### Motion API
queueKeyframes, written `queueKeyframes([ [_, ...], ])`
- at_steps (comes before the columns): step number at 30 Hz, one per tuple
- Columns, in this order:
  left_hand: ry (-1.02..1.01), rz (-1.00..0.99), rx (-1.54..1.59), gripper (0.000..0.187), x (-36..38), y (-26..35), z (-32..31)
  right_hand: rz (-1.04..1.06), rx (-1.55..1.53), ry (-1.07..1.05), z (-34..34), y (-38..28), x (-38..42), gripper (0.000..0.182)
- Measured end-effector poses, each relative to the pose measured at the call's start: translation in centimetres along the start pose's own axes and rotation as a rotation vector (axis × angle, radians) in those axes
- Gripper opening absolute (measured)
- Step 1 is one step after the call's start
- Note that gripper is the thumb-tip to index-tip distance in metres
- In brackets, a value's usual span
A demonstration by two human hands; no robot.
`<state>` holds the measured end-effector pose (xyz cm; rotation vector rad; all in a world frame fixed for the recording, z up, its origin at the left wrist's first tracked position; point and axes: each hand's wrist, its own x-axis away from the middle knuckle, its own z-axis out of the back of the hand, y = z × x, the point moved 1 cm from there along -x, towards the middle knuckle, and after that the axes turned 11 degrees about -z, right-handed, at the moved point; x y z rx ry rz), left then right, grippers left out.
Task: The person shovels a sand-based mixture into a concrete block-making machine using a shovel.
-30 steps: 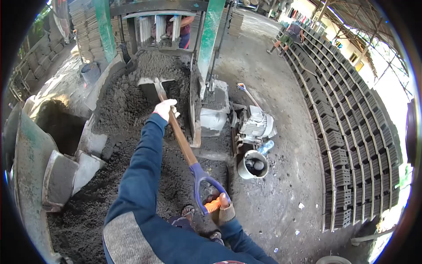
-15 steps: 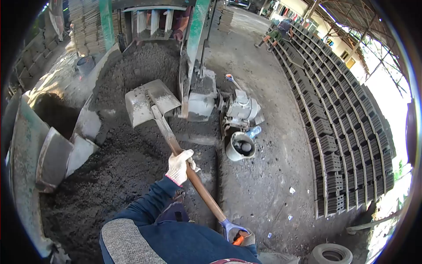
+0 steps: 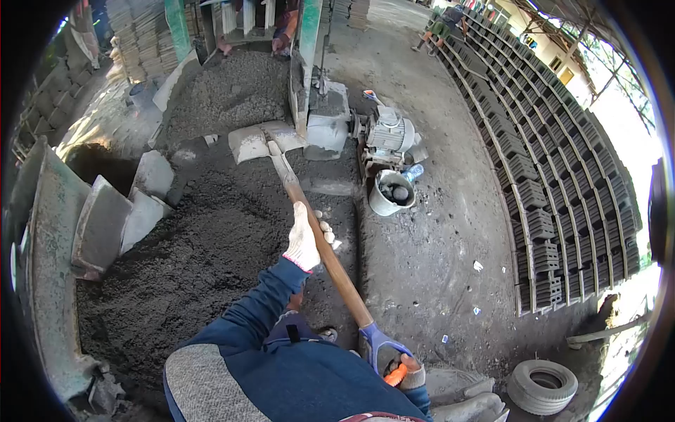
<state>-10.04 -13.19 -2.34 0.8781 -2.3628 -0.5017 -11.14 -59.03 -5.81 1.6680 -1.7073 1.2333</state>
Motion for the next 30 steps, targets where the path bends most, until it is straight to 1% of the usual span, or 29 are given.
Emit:
queueKeyframes([
  [3, 0.010, 0.017, -0.002, 0.056, -0.9, 0.9, 0.4, 0.177, 0.203, 0.100, -0.7, 0.4, -0.6, 0.043],
  [4, 0.017, 0.014, -0.009, 0.057, -1.5, 1.5, 0.5, 0.136, 0.216, 0.145, -2.2, 0.0, -0.8, 0.038],
  [5, 0.025, 0.014, -0.017, 0.059, -2.3, 2.1, 0.4, 0.191, 0.217, 0.161, -4.0, -0.3, -1.0, 0.034],
  [7, 0.016, -0.023, -0.101, 0.064, -4.8, 4.1, 0.1, 0.303, 0.219, 0.204, -11.5, -1.4, -0.6, 0.027],
  [8, -0.011, -0.024, -0.094, 0.064, -6.7, 5.1, 0.4, 0.278, 0.199, 0.150, -13.4, -2.0, -1.5, 0.026],
  [9, -0.039, -0.028, -0.089, 0.065, -8.9, 6.2, 0.9, 0.316, 0.192, 0.153, -14.6, -2.1, -3.1, 0.029],
  [11, -0.077, -0.047, -0.108, 0.065, -13.1, 8.8, 2.1, 0.348, 0.349, 0.117, -18.1, -3.1, -5.3, 0.037],
  [14, -0.067, -0.059, -0.162, 0.065, -18.9, 13.0, 3.0, 0.333, 0.386, -0.002, -21.8, -3.6, -9.2, 0.038],
  [17, -0.079, -0.079, -0.193, 0.068, -24.4, 16.8, 3.4, 0.397, 0.440, -0.060, -24.9, -4.7, -14.1, 0.039],
  [18, -0.082, -0.091, -0.202, 0.068, -26.0, 17.9, 3.3, 0.357, 0.483, -0.061, -26.5, -5.9, -14.8, 0.032],
  [20, -0.109, -0.131, -0.234, 0.069, -29.8, 19.9, 2.9, 0.411, 0.389, -0.123, -29.5, -8.2, -17.4, 0.033],
  [21, -0.108, -0.109, -0.218, 0.069, -31.6, 20.9, 2.5, 0.438, 0.342, -0.154, -31.0, -9.3, -18.6, 0.034],
  [23, -0.094, -0.112, -0.228, 0.069, -34.6, 23.5, 1.5, 0.462, 0.451, -0.157, -35.1, -11.9, -20.8, 0.032],
  [24, -0.067, -0.134, -0.184, 0.068, -36.3, 24.5, 1.1, 0.467, 0.501, -0.149, -37.2, -13.2, -21.3, 0.031],
  [25, -0.020, -0.171, -0.233, 0.067, -38.1, 25.6, 0.9, 0.383, 0.443, -0.143, -39.8, -14.4, -20.7, 0.034],
  [26, 0.006, -0.192, -0.241, 0.065, -39.6, 26.3, 0.4, 0.435, 0.575, -0.141, -40.7, -15.7, -21.1, 0.037],
  [27, 0.034, -0.212, -0.250, 0.063, -40.6, 26.7, -0.4, 0.444, 0.549, -0.200, -41.1, -17.1, -20.8, 0.037],
  [28, 0.081, -0.247, -0.401, 0.059, -40.1, 27.0, -2.1, 0.450, 0.521, -0.257, -41.0, -18.5, -20.2, 0.036],
  [29, 0.052, -0.217, -0.353, 0.057, -39.1, 26.5, -3.4, 0.456, 0.489, -0.318, -40.6, -19.8, -19.4, 0.036],
  [30, 0.018, -0.197, -0.304, 0.055, -37.4, 25.8, -5.2, 0.526, 0.511, -0.255, -39.6, -21.6, -17.0, 0.034],
])
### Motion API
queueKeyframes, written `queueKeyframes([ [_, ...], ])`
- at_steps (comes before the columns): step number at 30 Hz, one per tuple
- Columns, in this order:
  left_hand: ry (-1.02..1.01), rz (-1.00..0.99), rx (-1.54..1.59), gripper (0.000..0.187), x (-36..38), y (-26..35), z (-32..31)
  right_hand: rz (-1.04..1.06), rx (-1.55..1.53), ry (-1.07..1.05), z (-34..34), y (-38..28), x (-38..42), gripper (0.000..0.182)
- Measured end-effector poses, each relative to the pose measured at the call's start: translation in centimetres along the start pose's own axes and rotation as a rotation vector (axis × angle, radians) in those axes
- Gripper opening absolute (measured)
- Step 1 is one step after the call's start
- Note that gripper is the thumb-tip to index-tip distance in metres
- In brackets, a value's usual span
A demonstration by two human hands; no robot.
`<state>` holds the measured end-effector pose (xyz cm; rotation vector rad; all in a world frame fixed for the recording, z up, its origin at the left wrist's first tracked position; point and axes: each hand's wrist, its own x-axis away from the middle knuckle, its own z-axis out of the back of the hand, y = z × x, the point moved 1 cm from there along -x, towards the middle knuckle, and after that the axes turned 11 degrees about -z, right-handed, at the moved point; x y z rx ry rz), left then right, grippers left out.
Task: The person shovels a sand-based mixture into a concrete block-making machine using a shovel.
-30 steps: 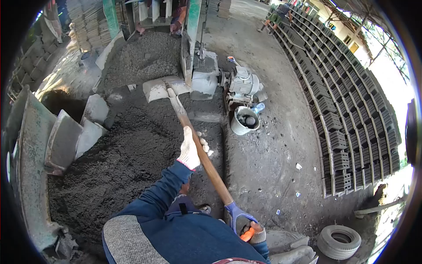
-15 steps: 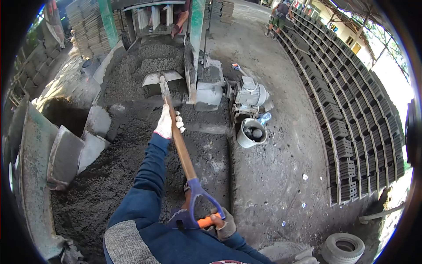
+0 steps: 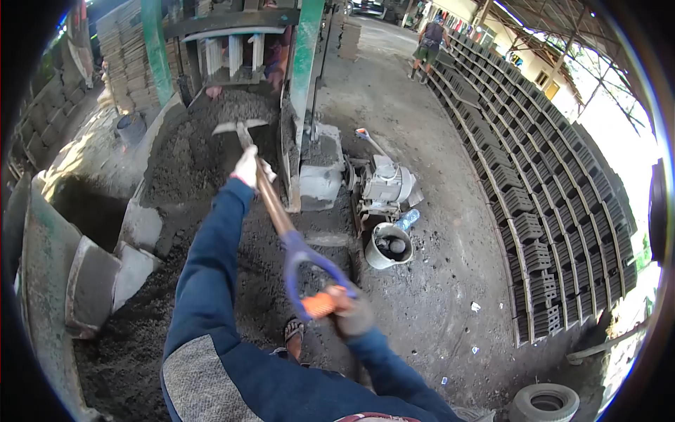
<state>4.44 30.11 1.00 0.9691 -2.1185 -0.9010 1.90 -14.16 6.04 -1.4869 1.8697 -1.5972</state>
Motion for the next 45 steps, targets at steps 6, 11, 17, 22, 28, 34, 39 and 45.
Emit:
queueKeyframes([
  [6, -0.215, 0.195, 0.531, 0.055, 17.1, -0.2, -9.3, 0.408, 0.150, 0.435, 12.5, -10.9, 13.4, 0.034],
  [11, -0.276, 0.254, 0.823, 0.064, 21.8, -3.0, -12.0, 1.075, 1.024, 0.804, 19.5, -20.9, 17.5, 0.049],
  [17, -0.660, 0.087, 0.870, 0.065, 26.2, -5.4, -15.0, 1.808, 1.089, 0.839, 11.4, -35.6, 18.2, 0.029],
  [22, -0.722, -0.019, 0.928, 0.080, 25.6, -3.2, -13.7, 1.970, 1.632, 0.785, 5.7, -47.8, 15.9, 0.026],
  [28, -0.286, -0.282, 0.930, 0.066, 10.6, 6.2, -3.3, 1.857, 1.234, 0.335, -15.3, -34.8, 1.3, 0.023],
  [34, 0.065, 0.129, 0.705, 0.035, -0.2, 5.6, 3.8, 1.493, 1.345, 0.547, -8.2, -24.9, -6.9, 0.026],
  [39, 0.169, 0.047, 0.585, 0.027, -4.0, 1.6, 5.4, 1.071, 1.007, 0.735, 2.1, -14.0, -8.8, 0.026],
  [45, 0.264, -0.191, 0.346, 0.021, -9.3, 0.8, 6.1, 0.849, 0.596, 0.784, 5.8, -3.0, -14.8, 0.018],
])
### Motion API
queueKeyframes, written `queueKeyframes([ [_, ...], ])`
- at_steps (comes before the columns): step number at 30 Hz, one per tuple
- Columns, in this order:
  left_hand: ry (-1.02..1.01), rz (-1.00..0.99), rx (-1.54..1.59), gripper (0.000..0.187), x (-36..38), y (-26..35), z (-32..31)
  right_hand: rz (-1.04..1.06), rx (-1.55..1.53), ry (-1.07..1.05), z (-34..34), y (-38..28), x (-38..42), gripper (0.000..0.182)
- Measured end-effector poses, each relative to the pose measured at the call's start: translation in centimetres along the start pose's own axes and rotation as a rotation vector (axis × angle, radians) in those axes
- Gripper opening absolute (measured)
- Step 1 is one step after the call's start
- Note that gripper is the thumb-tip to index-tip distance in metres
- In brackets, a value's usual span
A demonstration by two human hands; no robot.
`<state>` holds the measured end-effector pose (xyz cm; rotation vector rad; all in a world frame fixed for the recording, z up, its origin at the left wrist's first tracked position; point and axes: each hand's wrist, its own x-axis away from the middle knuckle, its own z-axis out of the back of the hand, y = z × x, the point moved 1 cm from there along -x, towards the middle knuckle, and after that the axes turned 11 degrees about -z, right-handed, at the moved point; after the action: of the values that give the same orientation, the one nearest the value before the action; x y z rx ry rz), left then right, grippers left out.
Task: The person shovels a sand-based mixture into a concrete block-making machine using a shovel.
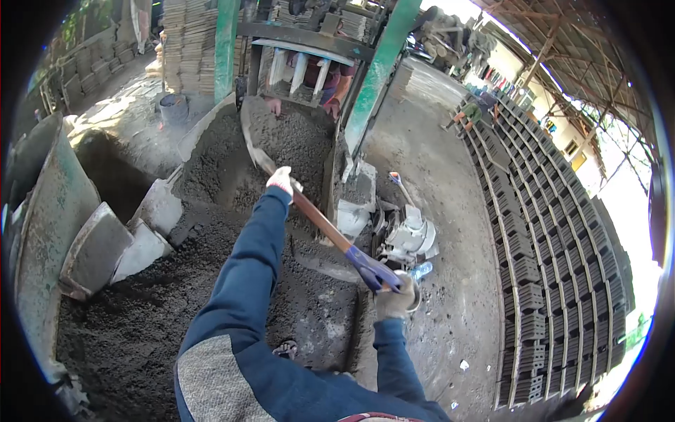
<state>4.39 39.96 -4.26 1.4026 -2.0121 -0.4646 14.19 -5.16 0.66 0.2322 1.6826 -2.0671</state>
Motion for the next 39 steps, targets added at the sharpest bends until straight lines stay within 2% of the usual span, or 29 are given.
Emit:
queueKeyframes([
  [1, 0.070, -0.051, -0.107, 0.017, 1.5, -0.2, -1.0, -0.098, 0.071, -0.025, -0.1, 2.4, 0.2, 0.015],
  [2, 0.041, -0.058, -0.043, 0.017, 3.8, -0.8, -1.1, -0.197, 0.006, -0.026, 0.1, 4.8, 0.2, 0.012],
  [3, -0.069, 0.007, 0.020, 0.016, 6.6, -1.3, -0.9, -0.295, -0.060, -0.021, 0.3, 7.3, 0.2, 0.009],
  [5, -0.274, 0.214, 0.185, 0.017, 14.4, -1.4, -0.5, -0.881, -0.140, -0.336, 5.3, 9.9, -0.9, 0.009],
  [6, -0.386, 0.270, 0.260, 0.021, 17.7, -2.0, 0.8, -1.199, -0.256, -0.465, 8.2, 14.6, -0.1, 0.011],
  [8, -0.564, 0.278, 0.327, 0.026, 23.8, -3.4, 4.0, -1.092, 0.063, -0.787, 14.4, 26.3, 2.2, 0.018],
  [9, -0.566, 0.257, 0.311, 0.028, 26.0, -4.4, 6.1, -1.085, 0.133, -0.699, 16.5, 26.5, 3.4, 0.024],
  [10, -0.531, 0.221, 0.265, 0.026, 28.8, -5.2, 8.1, -1.024, 0.366, -0.706, 19.2, 26.2, 4.3, 0.031],
  [12, -0.277, 0.199, 0.135, 0.023, 33.3, -7.8, 13.3, -0.962, 0.392, -0.498, 22.8, 27.9, 7.1, 0.028],
  [14, 0.089, 0.228, 0.120, 0.019, 36.9, -10.7, 18.9, -0.975, 0.355, -0.532, 25.3, 31.0, 10.0, 0.025],
  [15, 0.228, 0.211, 0.086, 0.024, 38.4, -12.0, 21.8, -0.976, 0.334, -0.550, 26.1, 32.2, 11.1, 0.025],
  [17, 0.486, 0.163, 0.036, 0.029, 42.3, -13.3, 25.5, -0.960, 0.537, -0.567, 27.0, 31.3, 11.2, 0.025],
  [18, 0.606, 0.132, 0.019, 0.030, 44.2, -13.5, 26.5, -0.941, 0.636, -0.575, 26.5, 28.7, 10.2, 0.026],
  [19, 0.674, 0.111, 0.011, 0.030, 45.8, -13.5, 27.3, -1.027, 0.637, -0.606, 25.5, 22.6, 7.5, 0.028],
  [21, 0.756, -0.031, -0.125, 0.030, 48.2, -12.8, 28.3, -0.899, 0.564, -0.849, 24.9, 26.2, 7.9, 0.030],
  [23, 0.850, -0.163, -0.234, 0.030, 48.9, -10.7, 29.5, -0.588, 0.206, -1.077, 24.1, 27.2, 8.5, 0.036],
  [26, 0.957, -0.297, -0.428, 0.036, 49.5, -6.4, 28.1, -0.608, 0.217, -1.397, 20.6, 21.6, 5.1, 0.041],
  [28, 0.892, -0.390, -0.509, 0.032, 49.0, -5.5, 26.3, -0.648, 0.154, -1.323, 18.8, 22.2, 5.9, 0.036],
  [30, 0.767, -0.355, -0.399, 0.031, 47.5, -7.5, 22.9, -0.758, 0.048, -1.197, 16.9, 24.2, 7.3, 0.033],
  [32, 0.569, -0.240, -0.110, 0.032, 44.7, -12.5, 23.5, -0.930, -0.103, -1.012, 16.4, 29.3, 11.0, 0.030],
  [33, 0.562, -0.171, -0.050, 0.030, 43.0, -16.1, 25.2, -1.055, 0.014, -0.992, 16.9, 32.6, 12.9, 0.027],
  [35, 0.605, 0.026, 0.040, 0.026, 40.2, -23.3, 28.3, -1.451, -0.011, -0.763, 19.2, 35.5, 15.2, 0.023],
  [36, 0.655, 0.157, 0.074, 0.024, 39.4, -26.8, 29.1, -0.920, 0.635, -1.065, 22.3, 38.2, 16.9, 0.035],
  [37, 0.700, 0.241, -0.110, 0.026, 38.4, -30.9, 29.6, -0.267, 1.221, -1.239, 25.8, 41.1, 18.1, 0.047],
  [38, 0.710, 0.381, -0.135, 0.031, 38.6, -36.0, 31.9, -0.262, 1.351, -1.318, 29.4, 40.5, 16.9, 0.052],
  [39, 0.722, 0.662, -0.015, 0.036, 39.7, -38.6, 29.6, -0.392, 1.486, -1.307, 36.0, 43.8, 17.4, 0.059],
])
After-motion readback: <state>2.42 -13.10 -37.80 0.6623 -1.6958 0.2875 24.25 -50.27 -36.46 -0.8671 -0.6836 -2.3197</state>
